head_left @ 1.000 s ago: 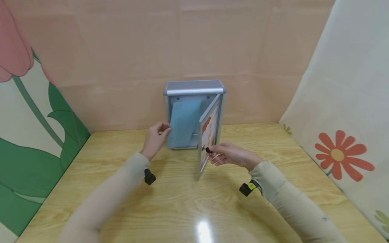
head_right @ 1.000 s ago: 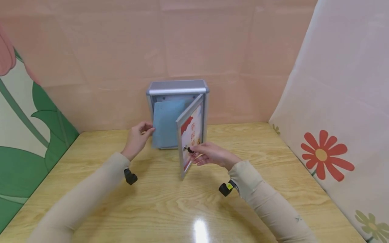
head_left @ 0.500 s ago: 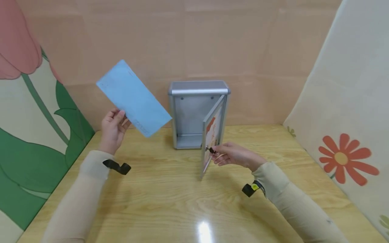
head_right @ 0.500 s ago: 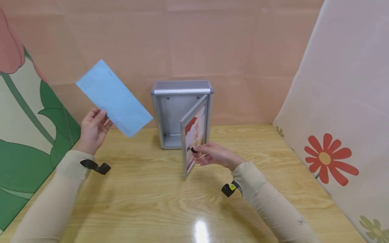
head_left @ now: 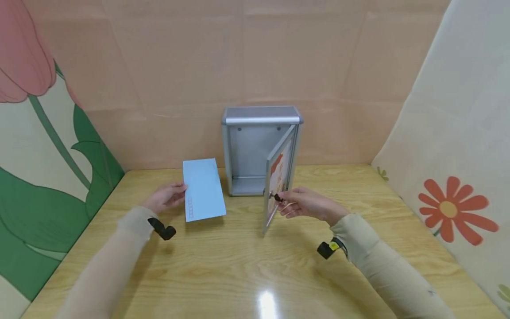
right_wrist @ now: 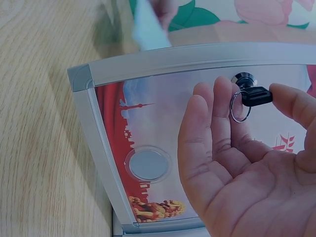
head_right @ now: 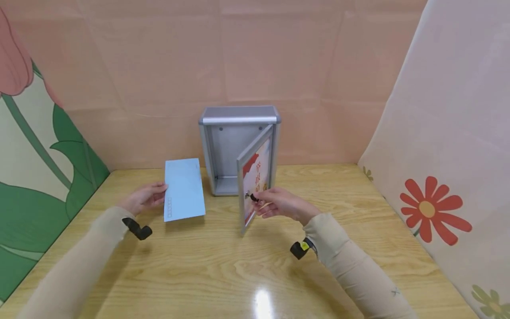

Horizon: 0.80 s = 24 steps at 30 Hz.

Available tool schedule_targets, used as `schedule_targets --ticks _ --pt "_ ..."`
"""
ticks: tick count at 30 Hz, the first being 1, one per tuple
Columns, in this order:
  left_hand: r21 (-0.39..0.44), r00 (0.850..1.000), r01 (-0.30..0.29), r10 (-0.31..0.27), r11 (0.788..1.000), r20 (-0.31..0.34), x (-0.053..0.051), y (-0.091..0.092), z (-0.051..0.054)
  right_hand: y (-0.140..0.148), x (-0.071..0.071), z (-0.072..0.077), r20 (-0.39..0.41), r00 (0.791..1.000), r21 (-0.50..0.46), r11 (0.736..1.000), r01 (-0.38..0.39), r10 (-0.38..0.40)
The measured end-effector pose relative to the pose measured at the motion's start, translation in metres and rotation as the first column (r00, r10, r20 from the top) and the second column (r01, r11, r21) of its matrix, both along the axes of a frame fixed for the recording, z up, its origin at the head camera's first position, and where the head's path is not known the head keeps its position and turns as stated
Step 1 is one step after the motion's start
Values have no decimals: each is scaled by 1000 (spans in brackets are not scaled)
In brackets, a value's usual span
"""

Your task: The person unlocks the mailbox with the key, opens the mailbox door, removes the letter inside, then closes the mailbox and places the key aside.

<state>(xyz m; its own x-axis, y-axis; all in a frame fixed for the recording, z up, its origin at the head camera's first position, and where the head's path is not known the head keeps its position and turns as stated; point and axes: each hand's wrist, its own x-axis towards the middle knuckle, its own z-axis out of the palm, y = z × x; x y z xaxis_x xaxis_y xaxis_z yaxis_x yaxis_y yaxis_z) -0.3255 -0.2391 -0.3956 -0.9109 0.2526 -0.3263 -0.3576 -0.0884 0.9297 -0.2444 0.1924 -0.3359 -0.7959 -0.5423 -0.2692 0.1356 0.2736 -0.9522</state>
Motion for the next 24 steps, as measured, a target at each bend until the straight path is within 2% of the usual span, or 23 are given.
schedule_targets --ticks 2,7,15,18,22,24 --pt "-77 1000 2 -2 997 8 -3 6 -10 0 0 0 -1 1000 1 1000 -1 1" --pt "-153 999 17 -12 988 34 -10 16 -25 0 -1 -1 0 1000 -6 1000 3 -3" --pt "-249 996 31 -11 968 84 -13 19 -31 0 -3 -4 3 1000 -14 1000 -3 3" --pt "-281 995 10 18 960 99 -15 19 -31 0 -3 -4 1 1000 -13 1000 -3 3" --pt "-390 996 -4 39 921 80 -15 23 -30 -1 -2 -3 6 1000 -12 1000 7 -7" --pt "-472 998 2 26 882 54 -15 26 -30 -1 -2 -3 9 1000 -12 1000 12 -12"
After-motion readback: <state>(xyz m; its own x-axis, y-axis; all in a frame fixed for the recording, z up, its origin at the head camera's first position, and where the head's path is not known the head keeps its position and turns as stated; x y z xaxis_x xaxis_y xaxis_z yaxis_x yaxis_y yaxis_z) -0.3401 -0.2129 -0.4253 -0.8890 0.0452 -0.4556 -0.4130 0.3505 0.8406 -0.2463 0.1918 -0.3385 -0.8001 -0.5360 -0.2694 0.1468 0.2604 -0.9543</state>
